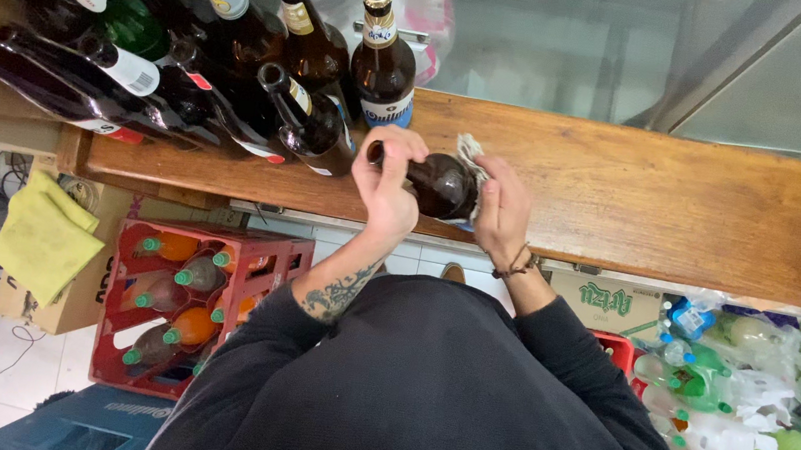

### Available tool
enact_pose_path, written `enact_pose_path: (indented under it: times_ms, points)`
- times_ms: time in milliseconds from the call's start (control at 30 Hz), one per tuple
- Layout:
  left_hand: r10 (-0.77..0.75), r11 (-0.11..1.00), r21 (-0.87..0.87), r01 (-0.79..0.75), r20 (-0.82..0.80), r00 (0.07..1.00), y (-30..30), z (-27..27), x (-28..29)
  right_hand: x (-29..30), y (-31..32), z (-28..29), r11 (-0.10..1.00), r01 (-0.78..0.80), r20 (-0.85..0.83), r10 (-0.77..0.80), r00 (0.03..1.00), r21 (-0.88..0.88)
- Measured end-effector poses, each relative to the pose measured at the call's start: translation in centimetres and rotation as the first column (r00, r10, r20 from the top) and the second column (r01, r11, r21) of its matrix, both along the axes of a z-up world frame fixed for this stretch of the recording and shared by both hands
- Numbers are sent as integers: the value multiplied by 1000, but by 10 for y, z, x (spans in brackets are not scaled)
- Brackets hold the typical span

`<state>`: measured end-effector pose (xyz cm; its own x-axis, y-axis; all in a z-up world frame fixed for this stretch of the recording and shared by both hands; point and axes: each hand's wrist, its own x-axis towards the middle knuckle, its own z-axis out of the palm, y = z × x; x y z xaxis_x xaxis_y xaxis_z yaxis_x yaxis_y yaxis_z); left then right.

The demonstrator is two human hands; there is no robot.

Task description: The person picks up several glass bottles from a blue plastic crate one by one and places them onto a wooden shelf, then uses a cloth to wipe the neck of one bottle before returning it to the crate.

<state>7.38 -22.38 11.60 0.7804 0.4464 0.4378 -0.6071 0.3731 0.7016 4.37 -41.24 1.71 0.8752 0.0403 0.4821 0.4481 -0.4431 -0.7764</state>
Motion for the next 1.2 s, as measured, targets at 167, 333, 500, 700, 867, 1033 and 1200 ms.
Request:
enact_pose_path:
  times_ms: [167, 333, 500, 700, 867, 1033, 1200]
  points:
    - [-113, 987, 119, 105, 60, 992, -4, 15, 0, 0, 38, 97, 995, -100, 132, 98, 986, 9]
    - [-92, 980, 176, 87, 19, 996, 0, 17, 5, 6, 43, 86, 987, -4, 331, 58, 942, -161]
    - [74, 974, 214, -78, 24, 997, 23, -1, 4, 2, 10, -29, 994, 18, 277, 12, 961, -106]
    - [110, 979, 186, -89, -108, 988, 21, 18, -20, -17, -30, -48, 991, 47, 79, -37, 996, -129]
    - [65, 992, 113, -60, -40, 997, 16, -5, -11, -19, -16, -40, 996, 64, -33, -66, 997, -66]
    - [-57, 954, 300, 25, 99, 993, 11, 23, -7, -15, 41, 69, 999, 6, 123, -11, 992, 35]
    - [-31, 939, 343, -27, 161, 987, 15, 17, -4, -16, 66, 81, 983, 81, 327, -24, 945, -163]
